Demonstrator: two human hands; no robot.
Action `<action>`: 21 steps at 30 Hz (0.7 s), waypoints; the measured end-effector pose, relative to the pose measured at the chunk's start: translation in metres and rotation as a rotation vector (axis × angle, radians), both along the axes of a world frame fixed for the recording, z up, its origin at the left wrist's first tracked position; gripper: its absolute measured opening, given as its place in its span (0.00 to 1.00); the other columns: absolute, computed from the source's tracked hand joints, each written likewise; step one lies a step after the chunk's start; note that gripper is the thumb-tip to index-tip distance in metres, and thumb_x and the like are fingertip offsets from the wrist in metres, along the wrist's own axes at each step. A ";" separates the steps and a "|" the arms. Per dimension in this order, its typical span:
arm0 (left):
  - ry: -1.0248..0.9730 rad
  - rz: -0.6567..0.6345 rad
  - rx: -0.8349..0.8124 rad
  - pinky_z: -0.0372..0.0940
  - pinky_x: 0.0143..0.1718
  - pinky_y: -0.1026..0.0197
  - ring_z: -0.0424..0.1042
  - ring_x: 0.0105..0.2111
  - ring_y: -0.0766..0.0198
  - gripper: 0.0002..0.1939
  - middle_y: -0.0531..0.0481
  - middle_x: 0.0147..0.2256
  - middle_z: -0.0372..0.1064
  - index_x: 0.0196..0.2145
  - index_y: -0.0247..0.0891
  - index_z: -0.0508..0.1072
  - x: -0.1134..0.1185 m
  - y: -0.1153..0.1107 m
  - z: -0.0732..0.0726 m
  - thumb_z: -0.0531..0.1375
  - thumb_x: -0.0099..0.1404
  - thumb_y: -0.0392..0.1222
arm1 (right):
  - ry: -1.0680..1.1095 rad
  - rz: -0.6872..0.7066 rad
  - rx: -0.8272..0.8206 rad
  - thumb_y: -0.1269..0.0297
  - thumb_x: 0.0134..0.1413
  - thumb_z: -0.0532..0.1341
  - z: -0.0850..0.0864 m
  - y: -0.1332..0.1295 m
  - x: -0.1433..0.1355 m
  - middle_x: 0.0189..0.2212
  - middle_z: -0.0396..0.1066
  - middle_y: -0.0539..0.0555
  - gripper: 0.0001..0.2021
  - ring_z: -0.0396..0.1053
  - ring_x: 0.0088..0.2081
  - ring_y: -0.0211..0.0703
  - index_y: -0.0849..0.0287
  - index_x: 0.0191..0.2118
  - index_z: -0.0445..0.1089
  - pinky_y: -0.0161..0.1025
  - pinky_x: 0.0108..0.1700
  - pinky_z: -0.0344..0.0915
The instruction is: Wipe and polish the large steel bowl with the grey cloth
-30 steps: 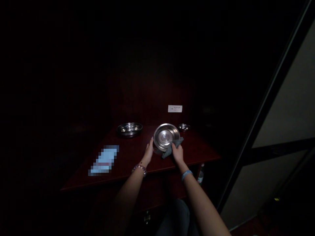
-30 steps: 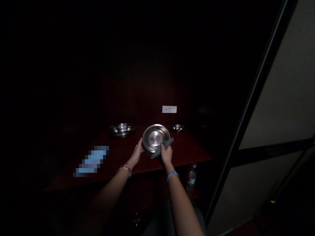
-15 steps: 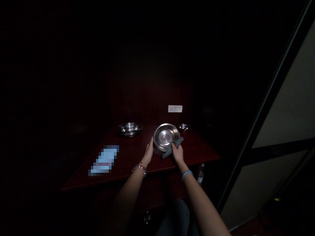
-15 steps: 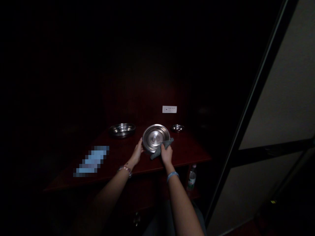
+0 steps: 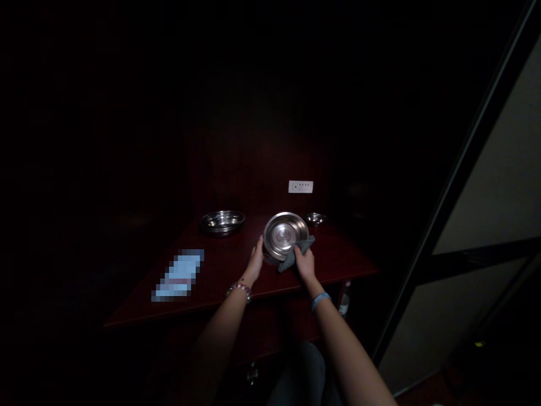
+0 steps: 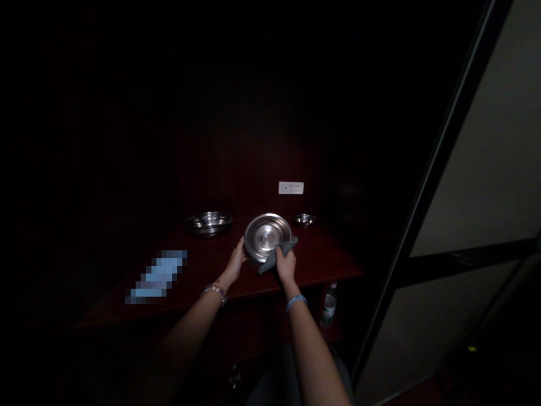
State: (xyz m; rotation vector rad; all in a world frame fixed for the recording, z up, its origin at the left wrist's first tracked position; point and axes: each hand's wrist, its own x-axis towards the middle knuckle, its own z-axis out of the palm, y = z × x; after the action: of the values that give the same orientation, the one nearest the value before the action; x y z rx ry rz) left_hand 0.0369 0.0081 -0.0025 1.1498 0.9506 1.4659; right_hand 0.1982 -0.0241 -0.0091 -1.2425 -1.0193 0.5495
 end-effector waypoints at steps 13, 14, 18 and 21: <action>-0.036 0.008 -0.020 0.69 0.49 0.52 0.75 0.51 0.50 0.30 0.39 0.51 0.76 0.49 0.39 0.77 0.002 -0.004 0.005 0.54 0.66 0.65 | -0.028 0.008 0.018 0.56 0.55 0.60 -0.006 0.006 0.003 0.42 0.80 0.64 0.16 0.78 0.44 0.53 0.63 0.40 0.76 0.41 0.47 0.70; -0.035 0.008 -0.018 0.69 0.49 0.52 0.75 0.51 0.50 0.30 0.40 0.51 0.76 0.50 0.39 0.77 0.002 -0.004 0.005 0.54 0.66 0.65 | -0.024 0.010 0.019 0.56 0.55 0.60 -0.006 0.006 0.003 0.42 0.80 0.64 0.16 0.78 0.44 0.53 0.63 0.41 0.76 0.41 0.48 0.70; -0.019 0.011 -0.019 0.69 0.48 0.54 0.74 0.51 0.51 0.30 0.39 0.54 0.75 0.53 0.37 0.75 0.002 -0.004 0.006 0.52 0.68 0.63 | -0.022 0.014 0.014 0.56 0.55 0.60 -0.005 0.005 0.002 0.42 0.80 0.64 0.15 0.78 0.45 0.54 0.63 0.41 0.76 0.42 0.48 0.70; -0.017 0.016 -0.046 0.69 0.47 0.54 0.75 0.50 0.51 0.30 0.38 0.53 0.75 0.53 0.36 0.75 0.002 -0.005 0.007 0.51 0.69 0.63 | -0.012 0.006 0.005 0.57 0.55 0.60 -0.005 0.005 0.002 0.42 0.80 0.63 0.15 0.78 0.45 0.54 0.62 0.40 0.77 0.42 0.48 0.70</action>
State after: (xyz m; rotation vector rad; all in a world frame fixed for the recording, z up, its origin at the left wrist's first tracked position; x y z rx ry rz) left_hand 0.0393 0.0030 0.0047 1.0973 0.9786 1.4574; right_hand 0.2003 -0.0187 -0.0142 -1.2405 -1.0339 0.5444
